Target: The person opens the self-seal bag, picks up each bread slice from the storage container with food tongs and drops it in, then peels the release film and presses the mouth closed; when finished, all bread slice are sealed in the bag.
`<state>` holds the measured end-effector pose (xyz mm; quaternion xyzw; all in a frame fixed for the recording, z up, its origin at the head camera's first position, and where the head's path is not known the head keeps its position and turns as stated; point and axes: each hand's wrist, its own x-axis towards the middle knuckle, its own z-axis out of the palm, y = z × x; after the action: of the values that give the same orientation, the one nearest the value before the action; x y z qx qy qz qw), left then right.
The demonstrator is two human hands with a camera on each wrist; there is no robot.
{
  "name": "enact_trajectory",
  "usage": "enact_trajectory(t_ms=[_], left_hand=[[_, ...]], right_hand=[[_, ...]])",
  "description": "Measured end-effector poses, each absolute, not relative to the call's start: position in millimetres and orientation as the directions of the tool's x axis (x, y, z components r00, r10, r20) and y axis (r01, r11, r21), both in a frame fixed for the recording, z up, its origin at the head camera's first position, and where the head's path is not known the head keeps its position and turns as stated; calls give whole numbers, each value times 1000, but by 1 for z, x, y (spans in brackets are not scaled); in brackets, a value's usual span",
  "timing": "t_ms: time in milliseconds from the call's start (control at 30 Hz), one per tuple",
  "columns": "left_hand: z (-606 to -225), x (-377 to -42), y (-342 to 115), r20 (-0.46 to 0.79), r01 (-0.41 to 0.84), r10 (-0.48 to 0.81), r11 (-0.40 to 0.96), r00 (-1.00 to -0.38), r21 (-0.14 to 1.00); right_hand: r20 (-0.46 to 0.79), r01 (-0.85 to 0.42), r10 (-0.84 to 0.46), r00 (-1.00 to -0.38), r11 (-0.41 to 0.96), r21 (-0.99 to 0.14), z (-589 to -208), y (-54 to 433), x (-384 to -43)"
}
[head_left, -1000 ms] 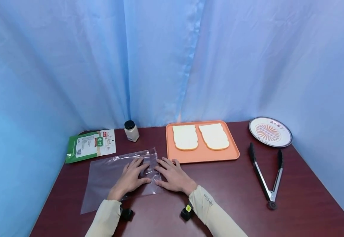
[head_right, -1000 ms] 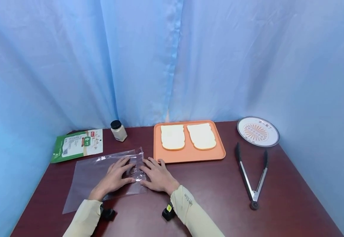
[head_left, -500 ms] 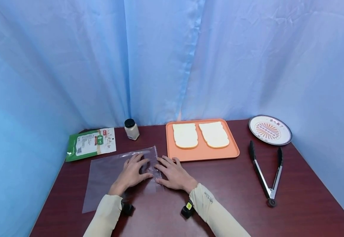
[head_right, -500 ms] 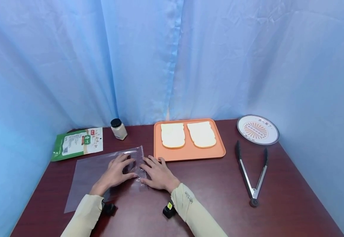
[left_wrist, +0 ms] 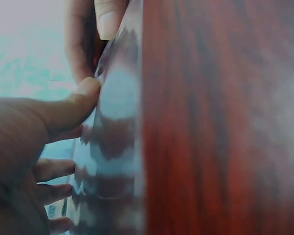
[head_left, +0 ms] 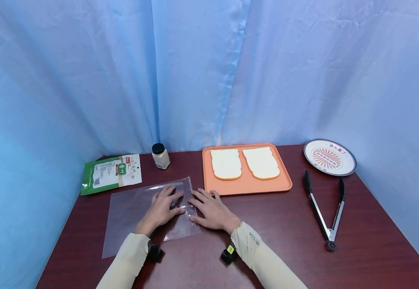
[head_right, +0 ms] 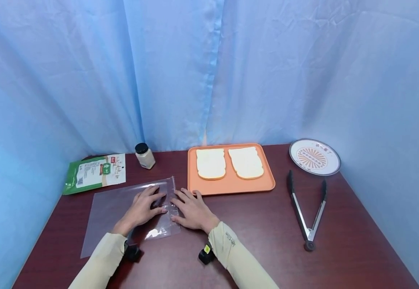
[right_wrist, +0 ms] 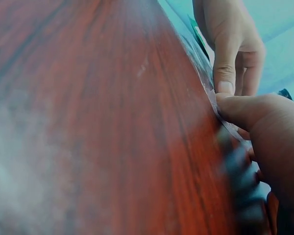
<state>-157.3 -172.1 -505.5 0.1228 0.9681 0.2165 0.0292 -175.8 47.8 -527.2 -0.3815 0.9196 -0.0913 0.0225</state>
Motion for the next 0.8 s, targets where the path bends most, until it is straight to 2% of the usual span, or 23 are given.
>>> enact_trajectory(t_ms=[333, 600, 800], left_hand=[[-510, -159, -171, 40, 222, 227, 875, -973, 430], [-513, -157, -171, 153, 267, 222, 856, -963, 443], [-514, -157, -172, 337, 351, 204, 813, -919, 465]], right_hand=[[34, -701, -706, -707, 695, -161, -527, 47, -178], [43, -708, -709, -703, 693, -136, -526, 47, -176], [30, -700, -705, -709, 698, -154, -525, 47, -175]])
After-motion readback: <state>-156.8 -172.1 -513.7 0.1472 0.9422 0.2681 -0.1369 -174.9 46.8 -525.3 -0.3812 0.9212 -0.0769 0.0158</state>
